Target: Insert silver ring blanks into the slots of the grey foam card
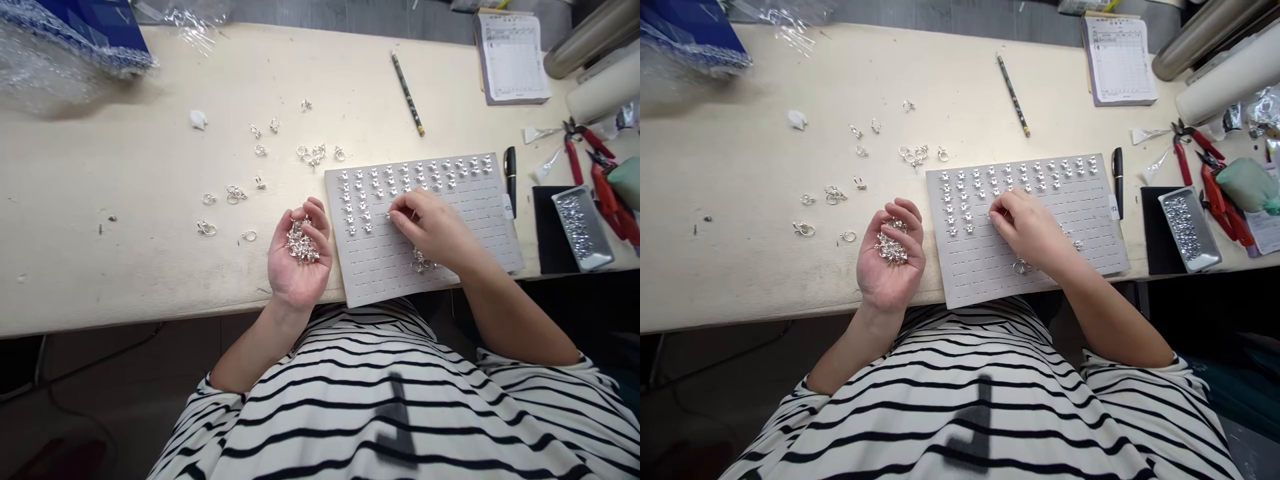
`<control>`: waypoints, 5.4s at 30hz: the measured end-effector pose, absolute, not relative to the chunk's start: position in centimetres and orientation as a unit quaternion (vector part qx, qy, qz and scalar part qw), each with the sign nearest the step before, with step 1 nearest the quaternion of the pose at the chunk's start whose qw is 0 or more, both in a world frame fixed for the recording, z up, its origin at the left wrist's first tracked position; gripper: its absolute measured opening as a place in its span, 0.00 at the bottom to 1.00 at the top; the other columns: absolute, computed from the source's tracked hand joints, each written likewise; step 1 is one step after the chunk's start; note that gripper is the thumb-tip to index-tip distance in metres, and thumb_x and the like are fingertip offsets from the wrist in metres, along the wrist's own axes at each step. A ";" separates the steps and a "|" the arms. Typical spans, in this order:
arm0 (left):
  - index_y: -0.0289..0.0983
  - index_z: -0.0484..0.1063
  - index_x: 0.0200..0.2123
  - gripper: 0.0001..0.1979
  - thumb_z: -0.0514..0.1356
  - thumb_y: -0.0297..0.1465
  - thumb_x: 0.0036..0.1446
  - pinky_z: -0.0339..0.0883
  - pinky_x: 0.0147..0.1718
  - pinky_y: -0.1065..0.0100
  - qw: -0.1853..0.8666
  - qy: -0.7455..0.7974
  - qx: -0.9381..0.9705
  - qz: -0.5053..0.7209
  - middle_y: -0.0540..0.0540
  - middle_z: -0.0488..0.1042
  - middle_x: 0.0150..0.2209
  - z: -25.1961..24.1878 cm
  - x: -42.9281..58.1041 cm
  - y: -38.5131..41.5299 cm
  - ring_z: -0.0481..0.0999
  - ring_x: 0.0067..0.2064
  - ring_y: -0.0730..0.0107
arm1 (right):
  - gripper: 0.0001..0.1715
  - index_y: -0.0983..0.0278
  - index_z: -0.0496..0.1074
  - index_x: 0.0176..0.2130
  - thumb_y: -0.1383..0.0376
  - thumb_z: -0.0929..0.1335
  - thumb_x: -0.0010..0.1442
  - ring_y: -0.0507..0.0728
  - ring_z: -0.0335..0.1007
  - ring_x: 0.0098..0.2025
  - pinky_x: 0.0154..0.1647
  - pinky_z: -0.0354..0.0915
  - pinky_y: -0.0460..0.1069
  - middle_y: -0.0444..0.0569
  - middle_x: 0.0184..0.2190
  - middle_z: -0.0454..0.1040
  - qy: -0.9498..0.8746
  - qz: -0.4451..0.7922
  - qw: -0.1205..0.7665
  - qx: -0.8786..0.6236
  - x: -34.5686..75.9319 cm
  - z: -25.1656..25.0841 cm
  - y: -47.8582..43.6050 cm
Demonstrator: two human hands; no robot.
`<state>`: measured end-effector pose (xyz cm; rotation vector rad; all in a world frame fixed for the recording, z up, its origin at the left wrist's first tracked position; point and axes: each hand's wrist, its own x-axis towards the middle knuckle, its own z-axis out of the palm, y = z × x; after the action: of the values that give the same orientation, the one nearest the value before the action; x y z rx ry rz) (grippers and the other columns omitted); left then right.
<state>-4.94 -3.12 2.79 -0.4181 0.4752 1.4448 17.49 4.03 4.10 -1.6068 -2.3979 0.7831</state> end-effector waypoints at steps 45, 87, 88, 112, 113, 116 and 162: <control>0.33 0.75 0.37 0.06 0.61 0.29 0.67 0.55 0.12 0.87 0.841 0.236 -0.071 0.482 0.51 0.70 0.32 0.4 -3.1 -5.8 0.63 0.20 0.87 | 0.06 0.58 0.71 0.44 0.63 0.64 0.68 0.59 0.73 0.42 0.45 0.70 0.56 0.49 0.42 0.78 -0.850 0.262 0.054 -0.453 16.7 4.7 6.8; 0.41 0.74 0.49 0.15 0.57 0.44 0.71 0.52 0.15 0.81 0.784 0.335 0.200 0.482 0.50 0.74 0.36 0.5 -1.1 -6.3 0.64 0.22 0.83 | 0.09 0.57 0.79 0.41 0.57 0.69 0.69 0.53 0.69 0.37 0.36 0.66 0.50 0.46 0.37 0.74 -0.783 0.382 0.151 -0.467 16.7 6.6 0.2; 0.40 0.74 0.49 0.15 0.57 0.44 0.71 0.51 0.15 0.81 0.787 0.335 0.197 0.480 0.50 0.74 0.37 0.4 -1.2 -6.2 0.63 0.22 0.83 | 0.11 0.57 0.79 0.40 0.56 0.69 0.69 0.52 0.68 0.34 0.35 0.65 0.50 0.46 0.36 0.74 -0.771 0.392 0.149 -0.479 16.8 6.4 0.5; 0.36 0.70 0.35 0.16 0.63 0.44 0.66 0.49 0.20 0.77 0.792 0.358 0.287 0.403 0.52 0.69 0.31 0.8 -2.2 -6.5 0.57 0.23 0.84 | 0.06 0.56 0.75 0.46 0.64 0.71 0.67 0.51 0.71 0.42 0.45 0.69 0.47 0.43 0.42 0.76 -0.774 0.420 0.213 -0.424 17.2 6.0 -1.8; 0.36 0.69 0.34 0.17 0.63 0.43 0.66 0.47 0.19 0.77 0.815 0.334 0.268 0.390 0.53 0.69 0.30 0.9 -2.4 -6.3 0.56 0.22 0.84 | 0.13 0.55 0.75 0.51 0.66 0.71 0.67 0.51 0.73 0.45 0.49 0.70 0.47 0.44 0.45 0.77 -0.788 0.407 0.224 -0.405 17.4 6.0 -1.9; 0.34 0.68 0.32 0.17 0.65 0.41 0.64 0.43 0.17 0.79 0.878 0.270 0.218 0.329 0.52 0.68 0.28 1.1 -2.9 -5.9 0.54 0.21 0.86 | 0.23 0.52 0.72 0.58 0.72 0.69 0.68 0.51 0.76 0.50 0.52 0.71 0.46 0.43 0.48 0.79 -0.829 0.397 0.211 -0.333 17.9 6.2 -1.9; 0.34 0.73 0.40 0.21 0.55 0.48 0.70 0.42 0.13 0.82 0.911 0.241 0.138 0.304 0.51 0.68 0.30 0.3 -2.8 -5.7 0.52 0.19 0.86 | 0.10 0.54 0.77 0.45 0.58 0.65 0.71 0.62 0.72 0.44 0.46 0.68 0.59 0.51 0.40 0.77 -0.842 0.164 0.169 -0.486 16.6 2.6 3.2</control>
<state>-2.79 -5.68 0.30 0.2850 0.4965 0.6272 16.62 3.23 2.62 -1.3811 -2.3926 0.4662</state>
